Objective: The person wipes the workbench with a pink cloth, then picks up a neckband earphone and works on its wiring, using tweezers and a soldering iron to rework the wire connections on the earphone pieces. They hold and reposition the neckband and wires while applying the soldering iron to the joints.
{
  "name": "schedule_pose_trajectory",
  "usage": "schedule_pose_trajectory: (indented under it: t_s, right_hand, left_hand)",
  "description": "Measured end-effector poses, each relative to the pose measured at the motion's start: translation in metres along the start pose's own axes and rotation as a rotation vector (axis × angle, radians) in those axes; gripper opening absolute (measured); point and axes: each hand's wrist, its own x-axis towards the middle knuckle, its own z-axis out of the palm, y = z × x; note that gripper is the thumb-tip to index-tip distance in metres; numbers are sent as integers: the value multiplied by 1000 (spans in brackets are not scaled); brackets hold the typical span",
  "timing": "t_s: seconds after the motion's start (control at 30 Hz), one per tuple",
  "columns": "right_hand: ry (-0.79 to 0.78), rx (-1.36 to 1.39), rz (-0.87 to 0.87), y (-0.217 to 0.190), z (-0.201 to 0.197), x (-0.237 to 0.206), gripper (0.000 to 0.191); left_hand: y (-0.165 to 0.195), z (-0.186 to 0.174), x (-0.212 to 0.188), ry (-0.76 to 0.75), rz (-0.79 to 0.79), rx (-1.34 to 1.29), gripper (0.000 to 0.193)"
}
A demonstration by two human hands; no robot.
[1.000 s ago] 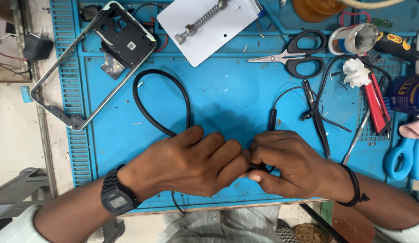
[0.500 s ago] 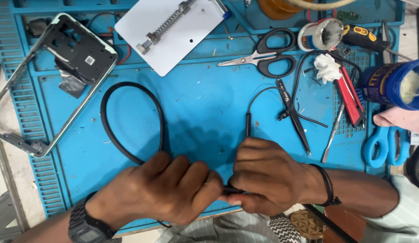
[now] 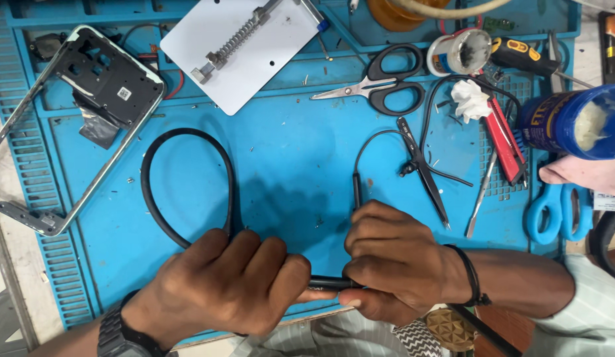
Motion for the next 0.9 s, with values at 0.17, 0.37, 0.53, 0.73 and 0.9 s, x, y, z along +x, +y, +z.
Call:
schedule_pose_trajectory:
  t_s: [0.17, 0.37, 0.53, 0.73, 0.9]
  right_hand:
    - [43, -40, -32, -2, 0, 0, 25]
    - [14, -83, 45, 5, 0, 1, 31]
    - [36, -118, 159, 10, 2, 2, 29]
    - [72, -109, 173, 11, 2, 3, 27]
    - [86, -127, 193, 11, 0, 3, 34]
  left_hand:
    - [5, -1, 4, 50, -51, 12, 60]
    - [-10, 2, 6, 96, -111, -25, 57]
    - [-10, 8, -1, 83, -238, -100, 58]
    - [-8, 6, -2, 51, -284, -139, 54]
    - [-6, 4, -1, 32, -296, -162, 54]
